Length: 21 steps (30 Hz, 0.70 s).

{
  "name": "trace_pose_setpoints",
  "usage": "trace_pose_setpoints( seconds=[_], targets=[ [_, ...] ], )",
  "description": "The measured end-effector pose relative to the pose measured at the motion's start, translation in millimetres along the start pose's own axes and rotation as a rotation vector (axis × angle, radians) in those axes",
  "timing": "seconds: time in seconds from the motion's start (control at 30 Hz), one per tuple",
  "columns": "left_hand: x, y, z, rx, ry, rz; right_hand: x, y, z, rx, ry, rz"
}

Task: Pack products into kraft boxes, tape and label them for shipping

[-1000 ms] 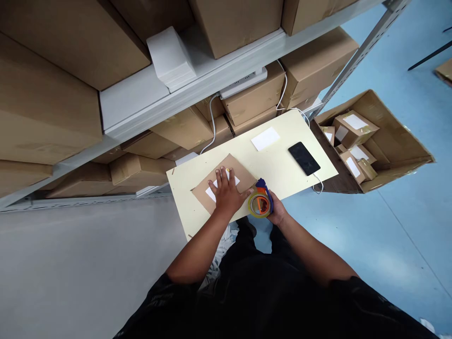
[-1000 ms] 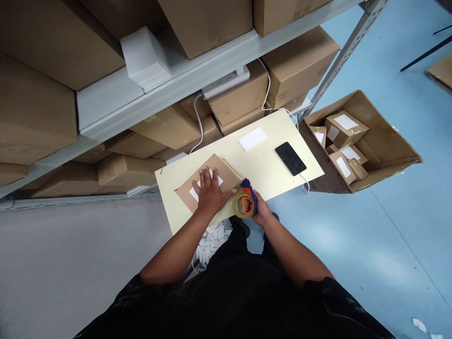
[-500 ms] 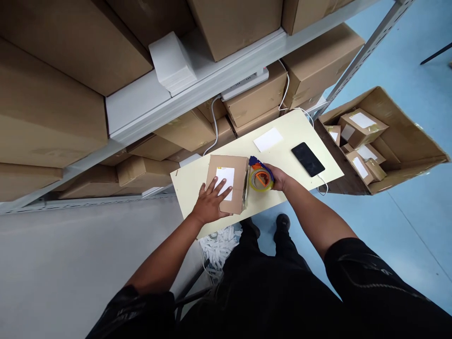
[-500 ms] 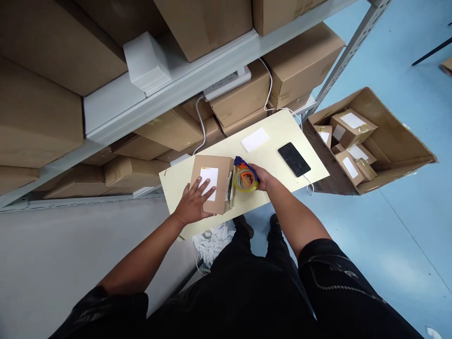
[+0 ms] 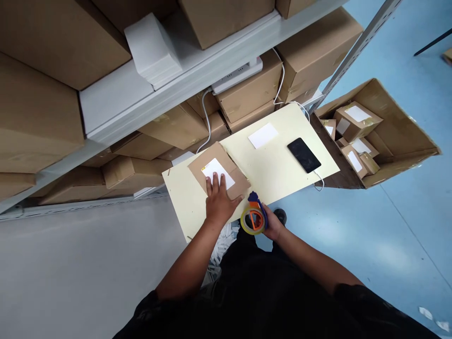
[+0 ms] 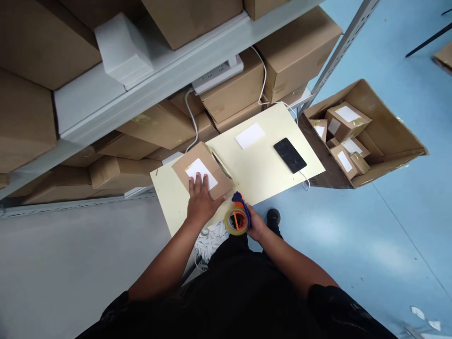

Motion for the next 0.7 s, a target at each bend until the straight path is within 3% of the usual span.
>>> trace_pose_setpoints(
  seconds=[0.1, 0.2, 0.3, 0.47, 0.57, 0.7],
  targets=[
    [1, -25, 8, 0.127, -0.065, -0.046, 13, 11, -25, -0.032, 0.054, -0.039],
    [-15, -29, -12, 0.327, 0.017, -0.15, 17, 21, -70, 0.012, -0.04, -0.03],
    [-36, -2, -45, 0.466, 0.154, -0.157, 20, 30, -109, 0.076, -0.188, -0.007],
    [-39, 40, -71, 0.456, 0.245, -0.126, 39, 42, -146, 0.129, -0.328, -0.023],
    [-29, 39, -66, 0.362, 0.243, -0.094, 39, 36, -140, 0.071, -0.289, -0.029],
    [-18, 33, -45, 0.197, 0.203, -0.039, 16, 11, -82, -0.02, -0.15, 0.044]
  ],
)
Point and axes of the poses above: each hand's wrist, its own y-axis towards the middle knuckle, its own x-axis out of the palm, z = x × y, the point moved 1 cm from there along y, towards the middle knuckle
